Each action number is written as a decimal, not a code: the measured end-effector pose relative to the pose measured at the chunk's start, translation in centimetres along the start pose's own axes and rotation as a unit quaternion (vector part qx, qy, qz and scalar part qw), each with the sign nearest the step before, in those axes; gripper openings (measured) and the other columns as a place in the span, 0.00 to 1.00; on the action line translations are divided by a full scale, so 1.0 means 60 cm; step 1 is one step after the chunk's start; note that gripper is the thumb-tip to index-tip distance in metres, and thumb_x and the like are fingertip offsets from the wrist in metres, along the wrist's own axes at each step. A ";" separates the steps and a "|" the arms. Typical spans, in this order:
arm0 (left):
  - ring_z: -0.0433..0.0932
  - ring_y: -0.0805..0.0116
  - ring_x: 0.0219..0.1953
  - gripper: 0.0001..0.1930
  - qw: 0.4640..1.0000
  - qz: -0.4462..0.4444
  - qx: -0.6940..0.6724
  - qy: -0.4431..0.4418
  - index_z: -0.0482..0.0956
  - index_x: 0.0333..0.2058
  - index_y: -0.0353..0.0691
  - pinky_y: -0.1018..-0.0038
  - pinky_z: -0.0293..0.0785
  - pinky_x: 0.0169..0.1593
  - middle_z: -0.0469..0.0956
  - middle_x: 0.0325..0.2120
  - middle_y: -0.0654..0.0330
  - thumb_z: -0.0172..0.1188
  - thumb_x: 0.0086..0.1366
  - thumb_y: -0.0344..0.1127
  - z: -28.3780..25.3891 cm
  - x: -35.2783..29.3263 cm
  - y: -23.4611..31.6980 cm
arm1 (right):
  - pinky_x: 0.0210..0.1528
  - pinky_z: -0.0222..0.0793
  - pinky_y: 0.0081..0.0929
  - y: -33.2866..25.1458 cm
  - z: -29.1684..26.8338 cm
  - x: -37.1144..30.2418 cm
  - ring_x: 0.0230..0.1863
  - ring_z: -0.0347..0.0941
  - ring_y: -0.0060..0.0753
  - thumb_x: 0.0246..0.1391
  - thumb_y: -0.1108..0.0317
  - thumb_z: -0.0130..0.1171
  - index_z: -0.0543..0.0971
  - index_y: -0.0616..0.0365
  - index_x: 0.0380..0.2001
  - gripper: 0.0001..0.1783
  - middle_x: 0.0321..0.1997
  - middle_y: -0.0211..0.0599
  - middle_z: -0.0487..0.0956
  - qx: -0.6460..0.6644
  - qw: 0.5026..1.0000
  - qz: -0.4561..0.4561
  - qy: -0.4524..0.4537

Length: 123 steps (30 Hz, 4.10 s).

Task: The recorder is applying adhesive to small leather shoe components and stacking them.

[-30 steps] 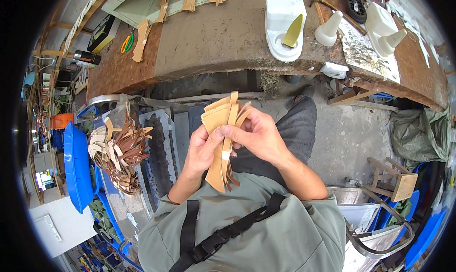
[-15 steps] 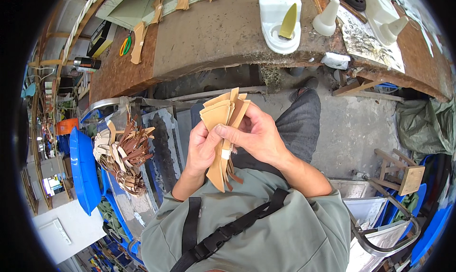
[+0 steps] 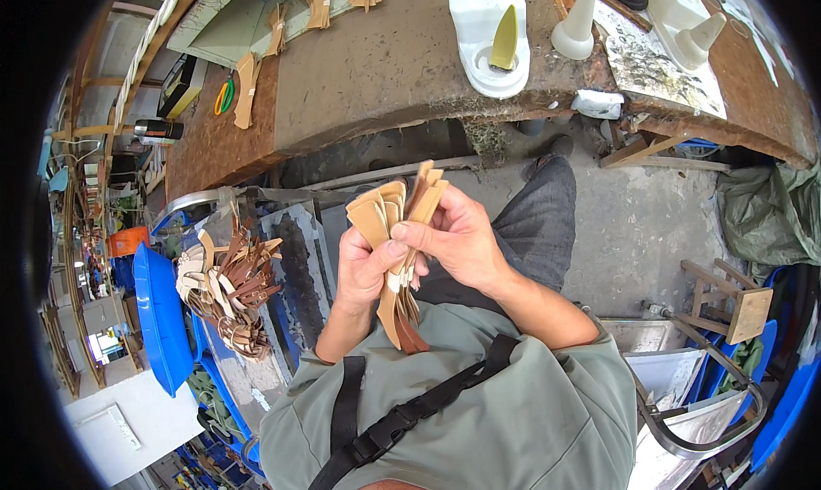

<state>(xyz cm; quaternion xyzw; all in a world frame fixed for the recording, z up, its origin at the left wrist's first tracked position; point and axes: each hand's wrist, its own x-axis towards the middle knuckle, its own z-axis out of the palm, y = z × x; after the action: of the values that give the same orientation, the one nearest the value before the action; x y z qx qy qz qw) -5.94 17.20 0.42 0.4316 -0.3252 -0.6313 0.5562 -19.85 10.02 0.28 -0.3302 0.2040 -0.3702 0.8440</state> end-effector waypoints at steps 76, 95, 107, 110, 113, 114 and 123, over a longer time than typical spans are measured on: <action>0.68 0.82 0.30 0.15 0.933 -0.160 0.198 -0.255 0.77 0.36 0.31 0.79 0.68 0.35 0.76 0.26 0.66 0.57 0.62 0.40 0.002 0.055 0.080 | 0.20 0.63 0.14 -0.056 0.009 -0.026 0.21 0.67 0.11 0.51 0.67 0.61 0.74 0.62 0.23 0.10 0.20 0.25 0.74 -0.227 0.973 0.034 0.026; 0.74 0.78 0.27 0.13 0.933 -0.139 0.221 -0.248 0.78 0.36 0.32 0.79 0.71 0.31 0.78 0.27 0.62 0.53 0.64 0.38 0.005 0.042 0.071 | 0.22 0.62 0.14 -0.053 0.002 -0.022 0.22 0.66 0.12 0.53 0.69 0.59 0.75 0.64 0.32 0.08 0.24 0.26 0.74 -0.192 0.980 0.040 0.009; 0.77 0.75 0.32 0.12 0.950 -0.134 0.203 -0.197 0.77 0.37 0.31 0.79 0.73 0.36 0.79 0.29 0.59 0.56 0.62 0.35 0.005 0.045 0.075 | 0.22 0.61 0.11 -0.056 -0.026 -0.035 0.21 0.65 0.10 0.50 0.71 0.61 0.75 0.63 0.29 0.08 0.20 0.24 0.74 -0.232 0.971 0.040 0.046; 0.76 0.76 0.32 0.12 0.956 -0.152 0.149 -0.201 0.77 0.37 0.31 0.79 0.72 0.36 0.79 0.29 0.61 0.56 0.62 0.36 0.010 0.040 0.077 | 0.22 0.61 0.10 -0.055 -0.016 -0.033 0.22 0.65 0.10 0.50 0.70 0.62 0.75 0.63 0.30 0.08 0.21 0.24 0.74 -0.234 0.970 0.049 0.044; 0.76 0.76 0.32 0.12 0.944 -0.186 0.169 -0.213 0.77 0.37 0.31 0.79 0.72 0.36 0.79 0.29 0.61 0.55 0.62 0.36 -0.001 0.043 0.073 | 0.22 0.60 0.09 -0.055 -0.015 -0.027 0.22 0.64 0.09 0.49 0.70 0.63 0.75 0.62 0.31 0.09 0.22 0.24 0.73 -0.219 0.973 0.055 0.046; 0.76 0.76 0.32 0.12 0.935 -0.195 0.186 -0.229 0.77 0.36 0.31 0.80 0.72 0.36 0.79 0.28 0.61 0.55 0.63 0.35 -0.005 0.043 0.069 | 0.23 0.60 0.09 -0.053 -0.014 -0.023 0.24 0.64 0.08 0.48 0.71 0.63 0.75 0.62 0.32 0.09 0.23 0.23 0.72 -0.213 0.976 0.024 0.041; 0.75 0.77 0.31 0.14 0.927 -0.263 0.045 -0.264 0.78 0.32 0.33 0.78 0.71 0.36 0.79 0.27 0.61 0.54 0.63 0.40 0.004 0.049 0.054 | 0.28 0.66 0.23 -0.062 0.005 -0.005 0.26 0.71 0.26 0.51 0.72 0.57 0.77 0.61 0.30 0.04 0.24 0.34 0.73 -0.531 0.828 -0.170 -0.055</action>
<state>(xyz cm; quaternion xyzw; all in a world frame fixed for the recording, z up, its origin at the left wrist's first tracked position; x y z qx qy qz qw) -4.81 13.76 2.85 0.3436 -0.3634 -0.8308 0.2443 -21.67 8.49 3.15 -0.7766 0.2627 -0.3241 0.4721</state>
